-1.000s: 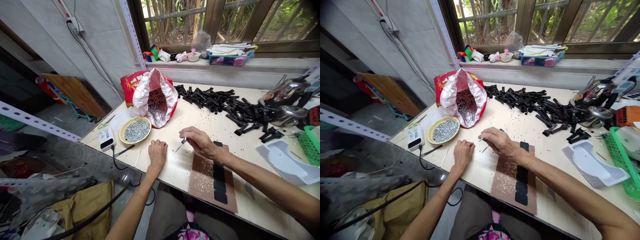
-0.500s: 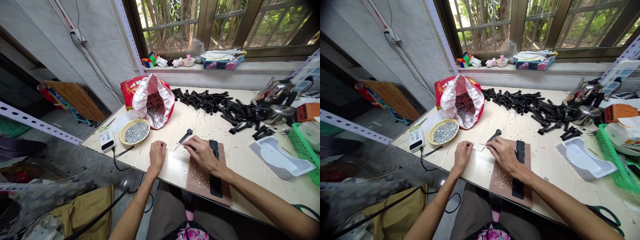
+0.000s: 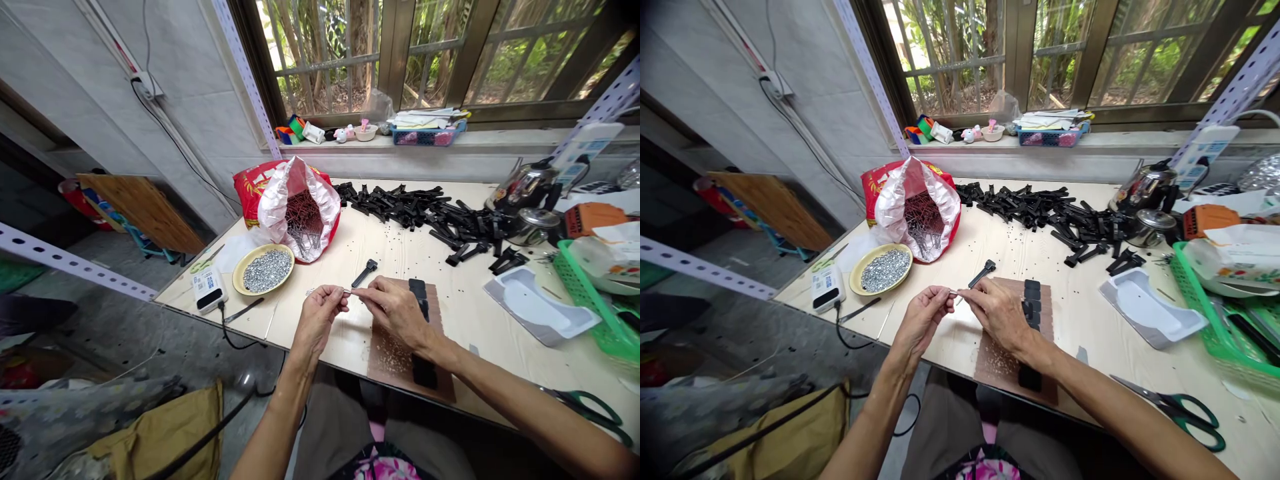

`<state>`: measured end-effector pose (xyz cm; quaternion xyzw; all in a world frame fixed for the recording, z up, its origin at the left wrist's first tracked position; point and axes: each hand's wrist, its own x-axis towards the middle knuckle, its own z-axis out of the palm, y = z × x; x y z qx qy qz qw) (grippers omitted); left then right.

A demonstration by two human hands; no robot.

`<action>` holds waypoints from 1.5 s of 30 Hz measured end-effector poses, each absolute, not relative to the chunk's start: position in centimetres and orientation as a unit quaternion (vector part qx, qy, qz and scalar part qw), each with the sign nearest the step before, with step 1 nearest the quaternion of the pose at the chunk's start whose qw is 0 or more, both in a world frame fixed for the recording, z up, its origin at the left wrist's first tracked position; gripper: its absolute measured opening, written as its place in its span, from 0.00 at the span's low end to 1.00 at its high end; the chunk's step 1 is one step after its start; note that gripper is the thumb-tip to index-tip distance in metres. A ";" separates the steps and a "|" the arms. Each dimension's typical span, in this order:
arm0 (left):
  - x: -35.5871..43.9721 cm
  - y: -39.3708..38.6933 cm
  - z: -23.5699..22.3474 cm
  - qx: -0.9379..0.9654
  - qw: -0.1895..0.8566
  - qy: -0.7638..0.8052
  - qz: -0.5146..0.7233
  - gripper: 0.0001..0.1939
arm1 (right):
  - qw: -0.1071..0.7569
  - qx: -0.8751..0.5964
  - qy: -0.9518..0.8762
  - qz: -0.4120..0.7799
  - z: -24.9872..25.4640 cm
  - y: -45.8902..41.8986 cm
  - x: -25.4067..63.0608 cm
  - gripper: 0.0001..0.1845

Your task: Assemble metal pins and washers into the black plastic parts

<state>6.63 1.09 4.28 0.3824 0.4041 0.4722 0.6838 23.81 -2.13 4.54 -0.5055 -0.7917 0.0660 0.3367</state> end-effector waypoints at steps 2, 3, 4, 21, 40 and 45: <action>6.7 1.1 4.2 0.400 0.669 0.408 0.475 0.11 | 0.331 -0.512 -0.791 0.049 4.9 -2.4 24.0 0.14; 6.8 1.1 4.1 0.409 0.661 0.411 0.476 0.11 | 0.329 -0.515 -0.791 0.040 5.0 -2.6 24.0 0.14; 6.9 1.1 4.0 0.416 0.653 0.414 0.478 0.11 | 0.327 -0.517 -0.790 0.032 5.1 -2.7 24.0 0.14; 9.4 0.8 3.2 0.485 0.602 0.453 0.444 0.12 | 0.299 -0.562 -0.764 -0.106 3.7 -4.0 25.4 0.14; 11.8 -0.4 2.9 0.526 0.632 0.447 0.353 0.16 | 0.343 -0.553 -0.754 0.084 2.3 -6.2 29.7 0.10; 12.8 -1.5 1.8 0.522 0.619 0.469 0.352 0.33 | 0.288 -0.599 -0.747 0.009 0.7 -4.6 35.8 0.09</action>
